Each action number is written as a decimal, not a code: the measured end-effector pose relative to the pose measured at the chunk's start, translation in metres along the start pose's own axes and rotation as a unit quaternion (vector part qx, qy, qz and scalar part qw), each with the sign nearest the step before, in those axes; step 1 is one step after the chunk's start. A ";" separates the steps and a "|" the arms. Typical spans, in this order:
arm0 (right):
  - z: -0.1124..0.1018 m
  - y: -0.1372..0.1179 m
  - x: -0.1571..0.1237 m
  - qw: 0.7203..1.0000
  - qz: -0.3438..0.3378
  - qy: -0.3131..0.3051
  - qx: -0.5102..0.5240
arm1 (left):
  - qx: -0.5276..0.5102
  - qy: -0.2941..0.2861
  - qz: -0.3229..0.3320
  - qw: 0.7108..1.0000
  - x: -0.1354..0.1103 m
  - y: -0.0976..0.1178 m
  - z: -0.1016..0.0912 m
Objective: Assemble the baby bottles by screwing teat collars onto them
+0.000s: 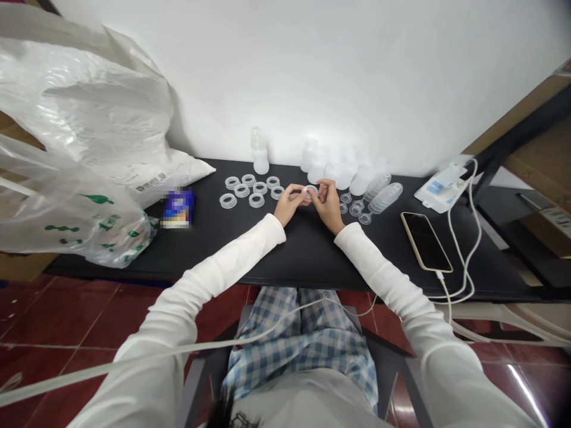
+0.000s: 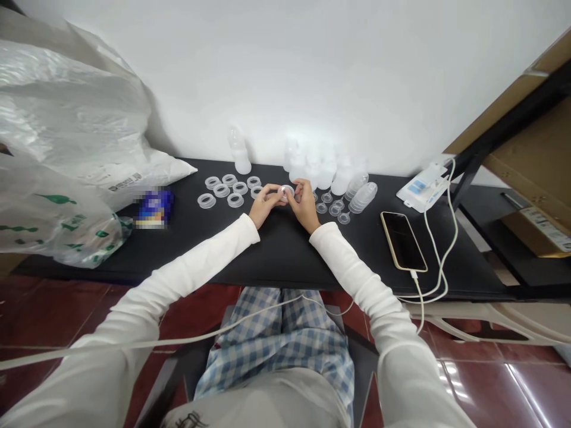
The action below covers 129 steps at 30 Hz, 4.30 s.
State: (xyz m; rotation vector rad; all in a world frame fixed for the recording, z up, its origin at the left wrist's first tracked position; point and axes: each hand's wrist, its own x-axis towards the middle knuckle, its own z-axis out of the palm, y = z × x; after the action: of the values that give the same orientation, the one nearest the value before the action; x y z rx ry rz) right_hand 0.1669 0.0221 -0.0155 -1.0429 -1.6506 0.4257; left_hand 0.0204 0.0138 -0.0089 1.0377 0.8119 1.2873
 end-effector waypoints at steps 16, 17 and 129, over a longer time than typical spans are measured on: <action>-0.005 -0.004 -0.007 0.993 0.017 -0.107 -0.038 | 0.142 -0.006 0.075 0.987 -0.002 -0.002 -0.004; -0.005 -0.003 -0.006 0.993 0.018 -0.108 -0.031 | 0.147 -0.004 0.076 0.986 -0.002 -0.003 -0.004; -0.045 -0.008 -0.001 0.961 -0.183 -0.169 -0.116 | 0.587 -0.099 0.304 0.744 0.002 0.029 -0.055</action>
State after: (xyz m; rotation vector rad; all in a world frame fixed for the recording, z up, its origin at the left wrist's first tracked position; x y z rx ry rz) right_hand 0.2048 0.0064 0.0051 -0.8328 -2.1931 0.1713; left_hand -0.0407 0.0233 -0.0008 2.5875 1.1897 1.0566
